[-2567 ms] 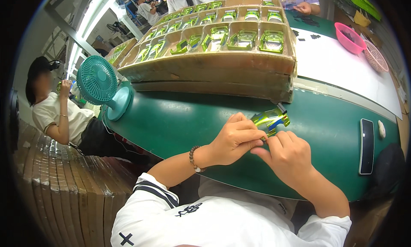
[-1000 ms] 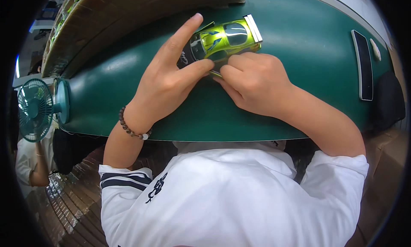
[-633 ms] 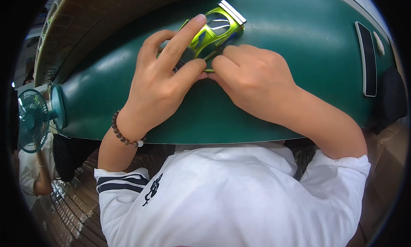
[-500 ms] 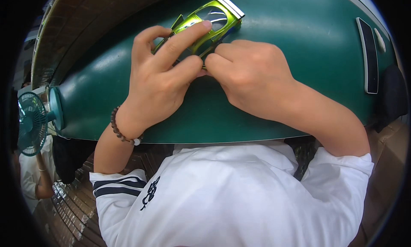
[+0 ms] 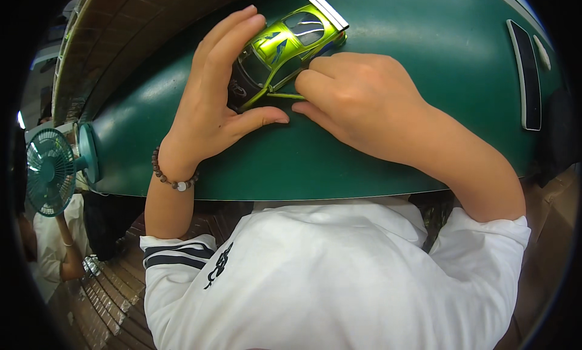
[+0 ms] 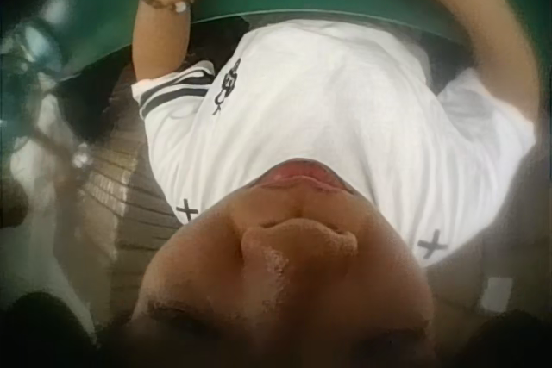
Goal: The person assembles small green toy cars by hand at a green workbench. They pick up a car body, insert small black components, and place the finished unit into a cardboard tray. The process is repeated for multiple units throughout the clip.
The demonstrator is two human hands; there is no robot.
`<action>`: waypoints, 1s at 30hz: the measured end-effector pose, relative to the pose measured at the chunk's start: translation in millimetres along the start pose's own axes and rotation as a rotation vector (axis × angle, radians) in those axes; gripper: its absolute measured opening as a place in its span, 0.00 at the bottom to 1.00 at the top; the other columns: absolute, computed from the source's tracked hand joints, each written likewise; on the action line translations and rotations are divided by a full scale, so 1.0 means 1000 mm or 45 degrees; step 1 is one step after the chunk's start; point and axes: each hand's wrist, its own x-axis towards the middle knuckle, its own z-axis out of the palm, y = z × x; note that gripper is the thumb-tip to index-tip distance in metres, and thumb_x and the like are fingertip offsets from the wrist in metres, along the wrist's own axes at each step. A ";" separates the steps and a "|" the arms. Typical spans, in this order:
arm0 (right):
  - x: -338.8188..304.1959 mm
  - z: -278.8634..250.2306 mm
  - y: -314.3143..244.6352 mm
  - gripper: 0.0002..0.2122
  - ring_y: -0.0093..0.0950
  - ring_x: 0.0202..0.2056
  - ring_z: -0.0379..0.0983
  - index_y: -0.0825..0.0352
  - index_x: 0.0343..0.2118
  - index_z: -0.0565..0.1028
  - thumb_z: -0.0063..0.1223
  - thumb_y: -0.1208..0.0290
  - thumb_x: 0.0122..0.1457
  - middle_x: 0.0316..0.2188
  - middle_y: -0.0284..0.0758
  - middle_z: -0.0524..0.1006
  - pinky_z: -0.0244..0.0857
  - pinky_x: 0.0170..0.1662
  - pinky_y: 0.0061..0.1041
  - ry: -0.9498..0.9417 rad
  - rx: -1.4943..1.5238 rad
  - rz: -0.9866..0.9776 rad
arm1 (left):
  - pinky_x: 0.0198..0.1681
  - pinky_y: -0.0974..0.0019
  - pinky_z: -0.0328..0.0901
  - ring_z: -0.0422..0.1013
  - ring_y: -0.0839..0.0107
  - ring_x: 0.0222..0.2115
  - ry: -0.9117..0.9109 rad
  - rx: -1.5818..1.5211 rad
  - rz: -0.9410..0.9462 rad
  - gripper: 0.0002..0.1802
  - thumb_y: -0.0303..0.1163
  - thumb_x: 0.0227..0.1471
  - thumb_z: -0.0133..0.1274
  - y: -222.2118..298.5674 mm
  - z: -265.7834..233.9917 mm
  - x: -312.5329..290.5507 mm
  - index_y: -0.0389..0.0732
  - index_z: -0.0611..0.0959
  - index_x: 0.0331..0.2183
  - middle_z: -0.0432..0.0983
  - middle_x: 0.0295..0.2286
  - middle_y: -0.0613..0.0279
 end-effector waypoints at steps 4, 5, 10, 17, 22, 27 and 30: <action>0.003 -0.006 0.003 0.08 0.33 0.24 0.71 0.66 0.25 0.70 0.60 0.71 0.46 0.21 0.33 0.71 0.64 0.26 0.31 -0.014 0.074 -0.026 | 0.50 0.62 0.62 0.65 0.55 0.49 -0.133 0.061 -0.005 0.38 0.35 0.34 0.67 0.000 -0.007 0.005 0.38 0.74 0.50 0.63 0.53 0.49; 0.004 -0.006 0.004 0.08 0.33 0.24 0.71 0.66 0.25 0.70 0.60 0.72 0.46 0.21 0.34 0.71 0.64 0.26 0.31 0.000 0.101 -0.036 | 0.49 0.63 0.63 0.66 0.56 0.48 -0.171 0.103 0.031 0.36 0.34 0.35 0.67 -0.001 -0.007 0.005 0.37 0.74 0.49 0.63 0.53 0.49; 0.012 -0.013 0.008 0.05 0.30 0.20 0.68 0.70 0.28 0.75 0.60 0.79 0.48 0.21 0.35 0.73 0.62 0.23 0.25 0.302 0.437 -0.098 | 0.45 0.62 0.66 0.70 0.58 0.43 -0.088 -0.554 -0.224 0.20 0.29 0.44 0.61 -0.001 -0.014 0.002 0.36 0.77 0.42 0.63 0.52 0.45; 0.005 -0.028 0.015 0.05 0.18 0.25 0.66 0.75 0.35 0.74 0.53 0.81 0.56 0.28 0.35 0.75 0.60 0.29 0.14 0.744 0.662 -0.014 | 0.43 0.51 0.72 0.61 0.33 0.50 0.052 -2.081 -0.704 0.27 0.54 0.61 0.30 0.005 -0.019 0.006 0.49 0.65 0.53 0.53 0.56 0.41; 0.002 -0.019 0.018 0.05 0.18 0.27 0.66 0.75 0.36 0.74 0.52 0.81 0.57 0.30 0.35 0.75 0.60 0.31 0.15 0.734 0.675 0.070 | 0.40 0.50 0.72 0.60 0.34 0.50 0.138 -2.725 -0.768 0.27 0.55 0.61 0.28 0.008 -0.019 0.000 0.58 0.60 0.58 0.52 0.57 0.43; 0.009 -0.025 0.007 0.17 0.23 0.32 0.67 0.73 0.46 0.70 0.53 0.85 0.51 0.41 0.41 0.73 0.62 0.33 0.18 0.675 0.547 0.144 | 0.37 0.53 0.71 0.68 0.39 0.44 0.074 -2.405 -0.777 0.29 0.49 0.60 0.36 0.013 -0.028 0.002 0.55 0.55 0.61 0.58 0.55 0.44; 0.028 -0.038 0.006 0.23 0.36 0.48 0.66 0.52 0.48 0.72 0.58 0.79 0.47 0.54 0.38 0.65 0.62 0.51 0.33 0.603 0.033 -0.406 | 0.36 0.56 0.71 0.71 0.42 0.39 -0.107 -2.482 -0.677 0.29 0.42 0.58 0.41 0.001 -0.029 -0.001 0.48 0.58 0.59 0.64 0.50 0.44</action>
